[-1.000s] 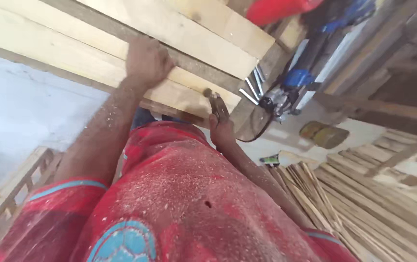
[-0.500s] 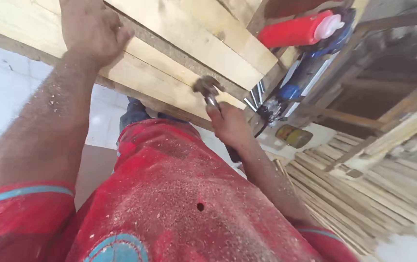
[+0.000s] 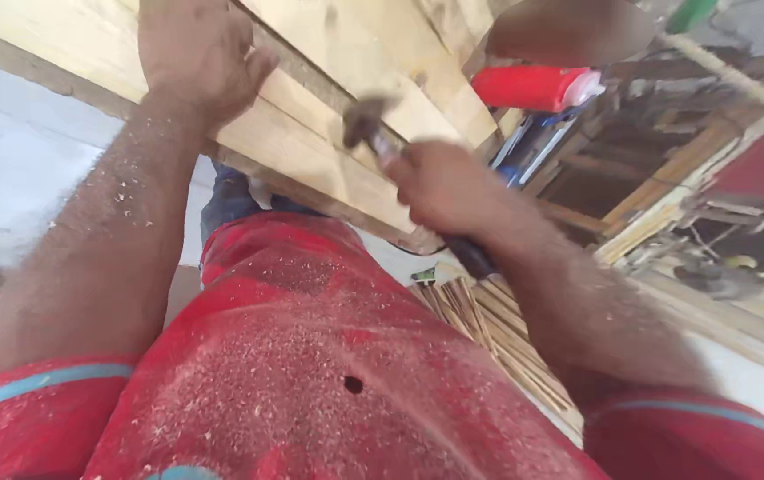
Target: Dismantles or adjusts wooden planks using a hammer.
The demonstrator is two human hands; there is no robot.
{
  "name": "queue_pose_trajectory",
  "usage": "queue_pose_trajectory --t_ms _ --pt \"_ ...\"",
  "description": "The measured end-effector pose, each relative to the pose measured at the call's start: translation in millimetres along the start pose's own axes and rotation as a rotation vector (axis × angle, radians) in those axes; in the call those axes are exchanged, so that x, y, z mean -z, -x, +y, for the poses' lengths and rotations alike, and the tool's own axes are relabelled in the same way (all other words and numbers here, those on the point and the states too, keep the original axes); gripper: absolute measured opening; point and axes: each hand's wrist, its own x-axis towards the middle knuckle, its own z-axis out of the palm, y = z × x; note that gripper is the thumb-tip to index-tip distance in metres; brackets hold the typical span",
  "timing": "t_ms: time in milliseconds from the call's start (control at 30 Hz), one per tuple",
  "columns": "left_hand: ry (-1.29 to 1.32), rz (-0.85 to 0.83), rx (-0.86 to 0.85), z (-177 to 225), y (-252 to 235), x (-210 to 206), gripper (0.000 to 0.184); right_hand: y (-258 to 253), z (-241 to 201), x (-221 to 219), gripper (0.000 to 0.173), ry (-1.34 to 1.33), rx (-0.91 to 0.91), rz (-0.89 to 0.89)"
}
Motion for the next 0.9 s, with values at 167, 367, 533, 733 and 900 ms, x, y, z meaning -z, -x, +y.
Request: queue_pose_trajectory --t_ms 167,367,533,733,900 --pt "0.025 0.067 -0.033 -3.4 -2.1 0.3 0.075 10.1 -45.3 19.9 0.039 -0.4 0.557 0.625" --pt "0.025 0.047 -0.033 -2.9 -5.6 3.3 0.075 -18.3 -2.8 -36.5 0.06 0.044 -0.037 -0.125" --pt "0.052 -0.005 0.002 -0.7 -5.0 4.9 0.074 25.5 -29.9 4.9 0.05 -0.219 0.279 0.432" --pt "0.017 0.072 -0.023 -3.5 -3.2 1.8 0.077 -45.1 25.8 -98.3 0.06 -0.174 0.226 0.398" --pt "-0.024 0.031 -0.011 3.6 -1.2 -0.2 0.074 -21.1 36.3 -107.1 0.055 -0.043 0.189 0.401"
